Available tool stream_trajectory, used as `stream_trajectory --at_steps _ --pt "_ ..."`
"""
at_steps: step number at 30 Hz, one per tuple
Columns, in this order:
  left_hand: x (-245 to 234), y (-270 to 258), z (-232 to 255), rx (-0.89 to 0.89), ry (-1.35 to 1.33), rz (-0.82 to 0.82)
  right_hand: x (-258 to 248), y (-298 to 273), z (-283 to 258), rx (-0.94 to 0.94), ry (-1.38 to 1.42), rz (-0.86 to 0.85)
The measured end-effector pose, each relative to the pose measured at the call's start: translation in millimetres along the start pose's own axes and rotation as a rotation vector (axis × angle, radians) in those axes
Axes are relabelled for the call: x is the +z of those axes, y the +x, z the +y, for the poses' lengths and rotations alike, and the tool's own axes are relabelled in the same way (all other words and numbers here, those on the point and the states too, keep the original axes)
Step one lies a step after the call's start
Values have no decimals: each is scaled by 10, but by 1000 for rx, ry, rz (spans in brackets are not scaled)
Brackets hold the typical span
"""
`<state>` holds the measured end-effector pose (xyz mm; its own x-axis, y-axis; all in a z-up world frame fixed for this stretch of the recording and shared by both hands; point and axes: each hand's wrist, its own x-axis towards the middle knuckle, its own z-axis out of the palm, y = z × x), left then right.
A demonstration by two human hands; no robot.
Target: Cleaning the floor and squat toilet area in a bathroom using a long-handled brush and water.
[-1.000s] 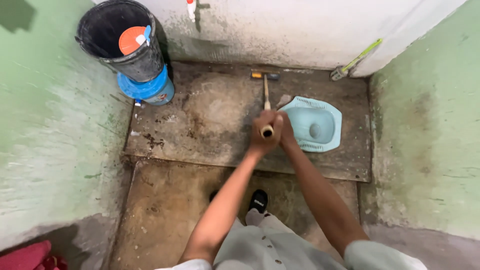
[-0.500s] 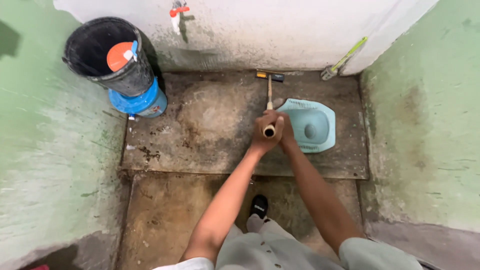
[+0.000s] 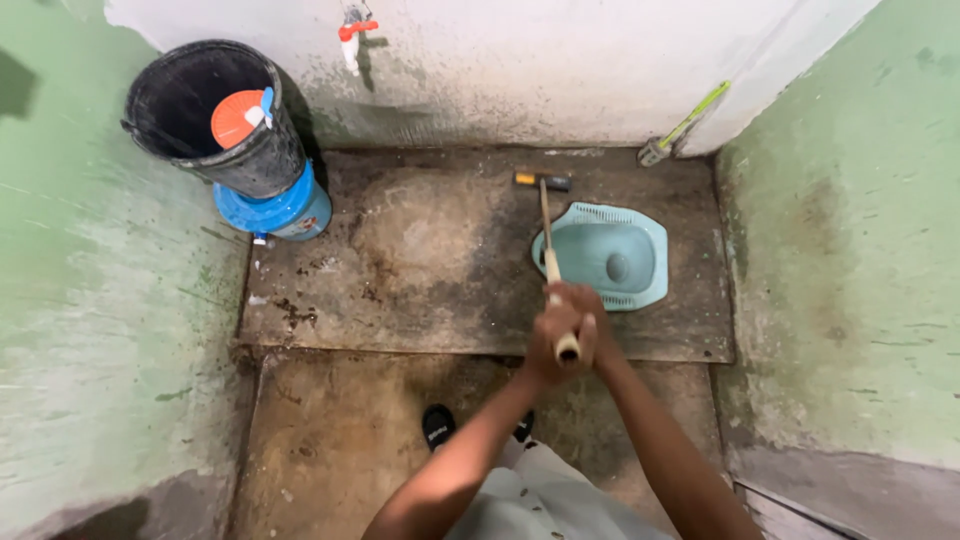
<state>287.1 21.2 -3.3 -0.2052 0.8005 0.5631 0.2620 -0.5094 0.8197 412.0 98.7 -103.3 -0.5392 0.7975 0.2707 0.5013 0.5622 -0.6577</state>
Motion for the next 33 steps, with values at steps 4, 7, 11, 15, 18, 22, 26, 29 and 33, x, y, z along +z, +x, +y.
stream_trajectory --at_steps 4,7,11,15,18,22,26,29,33 --pt "184 457 -582 -43 -65 -16 154 596 606 19 524 78" --pt "100 666 -554 -79 -66 24 154 833 556 35 480 90" --pt "-286 289 -274 -2 32 25 240 399 168 93 395 -19" --pt "-909 -601 494 -102 39 53 192 -221 -1254 -56 221 -147" --pt "-1323 -649 1044 -108 99 91 469 -450 -1610 -182 99 -231" --pt "-1563 -652 578 -98 127 103 1175 -122 -1157 -166 59 -298" --pt "-1755 -337 -253 -78 135 163 1594 548 -890 46 734 -185" --pt "-1770 -351 -597 -54 116 155 1509 816 -1052 -328 215 -64" --pt "-2119 -529 -584 -91 89 173 1600 525 -1460 -356 -65 -198"
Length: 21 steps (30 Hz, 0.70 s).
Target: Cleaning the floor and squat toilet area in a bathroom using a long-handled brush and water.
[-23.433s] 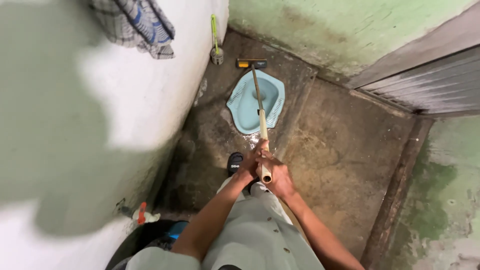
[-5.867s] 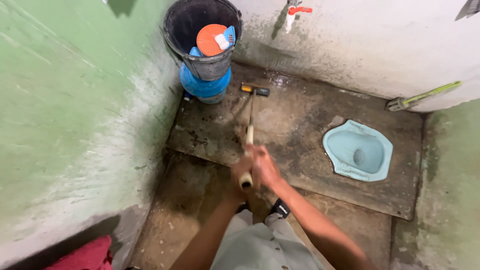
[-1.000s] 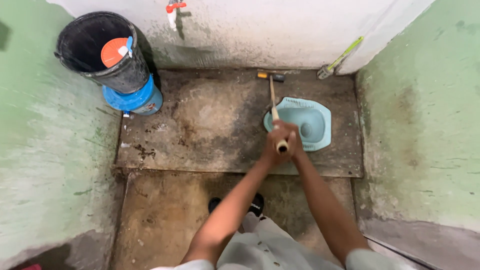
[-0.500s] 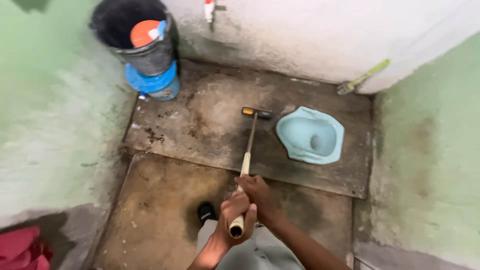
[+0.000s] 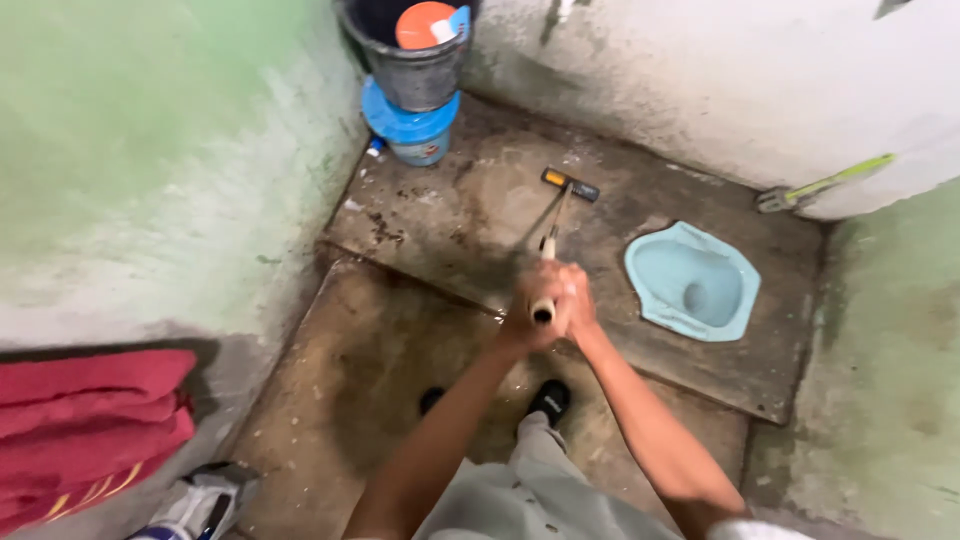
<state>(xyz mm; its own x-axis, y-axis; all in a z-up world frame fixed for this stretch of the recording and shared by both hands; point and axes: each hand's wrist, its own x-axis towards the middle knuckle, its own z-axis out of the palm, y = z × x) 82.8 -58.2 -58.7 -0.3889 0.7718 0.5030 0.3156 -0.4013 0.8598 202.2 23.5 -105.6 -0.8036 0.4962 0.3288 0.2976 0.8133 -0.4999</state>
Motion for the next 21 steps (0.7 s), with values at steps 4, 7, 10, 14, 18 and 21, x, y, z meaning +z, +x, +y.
stream_trajectory --at_steps 4,7,10,14,18,21 --pt "-499 -23 52 -15 3 47 375 -637 -826 16 59 -127" --pt "-769 76 68 -14 -3 81 556 -709 -1130 65 28 -168" --pt "-949 157 88 -12 -19 105 969 -522 -813 144 109 -128" --pt "-965 142 188 -26 -60 149 1297 310 77 22 102 48" --pt "-902 -6 -262 67 -60 138 1260 852 52 -19 250 12" --pt "-761 -386 -210 -36 17 108 1268 509 -92 107 4 -181"
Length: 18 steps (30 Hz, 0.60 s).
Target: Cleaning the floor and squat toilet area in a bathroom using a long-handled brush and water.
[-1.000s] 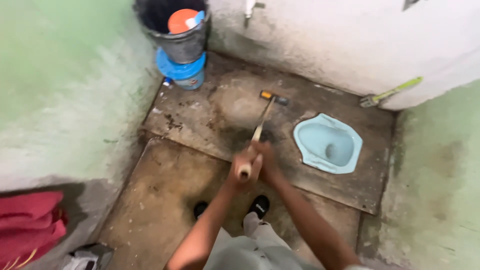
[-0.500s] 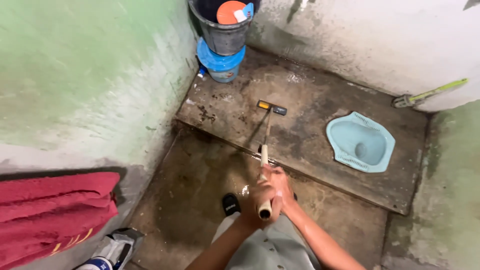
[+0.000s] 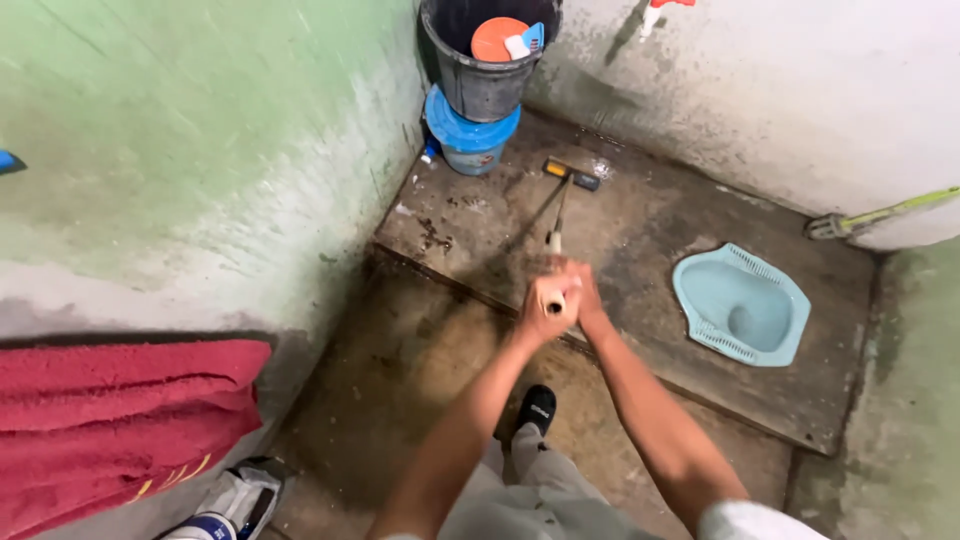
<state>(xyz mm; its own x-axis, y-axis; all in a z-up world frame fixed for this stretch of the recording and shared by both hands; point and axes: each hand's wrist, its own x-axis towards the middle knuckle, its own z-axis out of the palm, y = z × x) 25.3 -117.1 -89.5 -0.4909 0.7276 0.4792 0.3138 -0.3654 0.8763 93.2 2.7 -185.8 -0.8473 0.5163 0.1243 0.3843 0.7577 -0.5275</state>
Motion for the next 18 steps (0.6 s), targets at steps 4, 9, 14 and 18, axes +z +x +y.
stream_trajectory --at_steps 4,9,14,18 --pt "-295 -331 1129 -53 48 2 -440 -635 -729 -60 -77 -64" --pt "-369 -541 1274 -101 105 14 -840 -713 -1525 -118 118 101" --pt "-210 62 364 48 9 173 -399 131 -729 -76 355 198" --pt "6 466 -85 118 135 195 -490 860 -461 -56 378 129"
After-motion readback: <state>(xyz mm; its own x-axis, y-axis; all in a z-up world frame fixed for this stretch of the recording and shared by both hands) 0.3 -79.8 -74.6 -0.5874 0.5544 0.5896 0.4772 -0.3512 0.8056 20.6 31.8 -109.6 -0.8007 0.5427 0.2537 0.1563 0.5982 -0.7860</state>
